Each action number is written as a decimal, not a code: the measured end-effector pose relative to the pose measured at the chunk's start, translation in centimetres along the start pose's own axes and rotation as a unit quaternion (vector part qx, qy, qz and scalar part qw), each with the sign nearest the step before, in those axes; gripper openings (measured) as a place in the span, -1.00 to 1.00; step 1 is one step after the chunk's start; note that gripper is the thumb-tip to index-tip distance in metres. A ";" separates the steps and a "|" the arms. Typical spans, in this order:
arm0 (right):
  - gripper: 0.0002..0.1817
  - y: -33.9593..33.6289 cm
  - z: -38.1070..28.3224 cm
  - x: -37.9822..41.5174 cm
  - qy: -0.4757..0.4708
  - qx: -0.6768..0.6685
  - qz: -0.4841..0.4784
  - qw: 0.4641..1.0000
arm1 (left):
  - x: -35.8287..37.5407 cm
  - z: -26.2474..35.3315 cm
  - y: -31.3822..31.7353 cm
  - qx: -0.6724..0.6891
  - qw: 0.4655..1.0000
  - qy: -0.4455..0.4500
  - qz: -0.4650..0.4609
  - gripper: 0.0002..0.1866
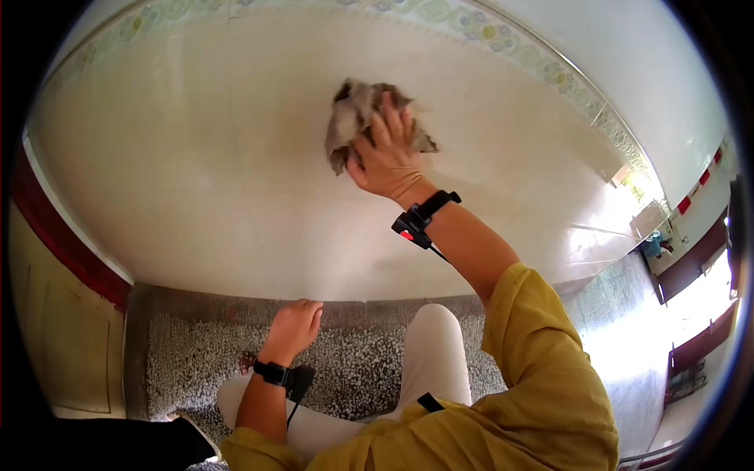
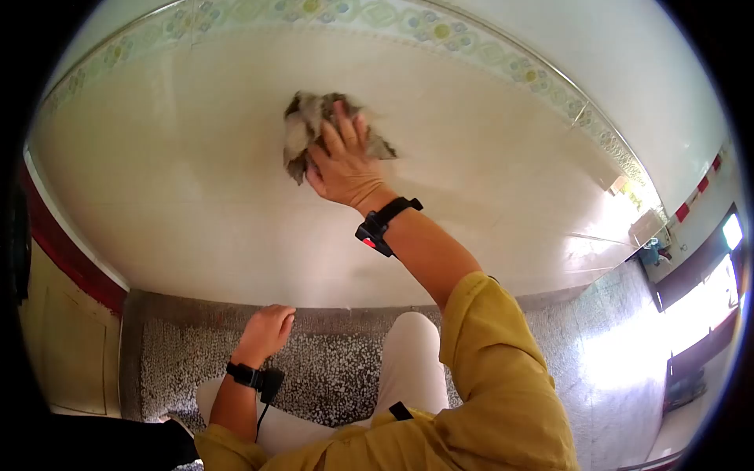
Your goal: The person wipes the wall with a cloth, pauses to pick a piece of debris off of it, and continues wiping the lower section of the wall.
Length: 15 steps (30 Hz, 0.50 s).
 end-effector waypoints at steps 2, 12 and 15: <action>-0.77 2.2 -2.6 0.9 -0.033 -0.039 -0.034 0.998 | 0.3 -0.1 0.0 0.007 1.000 0.004 0.014 -0.78; -0.66 6.1 -14.9 11.2 -0.094 -0.254 -0.297 0.916 | 3.6 -3.0 -1.5 0.052 0.994 -0.096 0.020 -0.79; -0.72 3.0 -13.5 11.2 -0.065 -0.211 -0.243 0.945 | 4.4 -3.6 -2.6 0.041 0.994 -0.099 0.033 -0.80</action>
Point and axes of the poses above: each hand's wrist, its own x-axis away from the middle knuckle, its own y-axis out of the palm, z = x × y, the point moved 5 cm from there along -x, towards the middle knuckle, and after that the axes turned 6 degrees about -y, right-handed, at the moved point
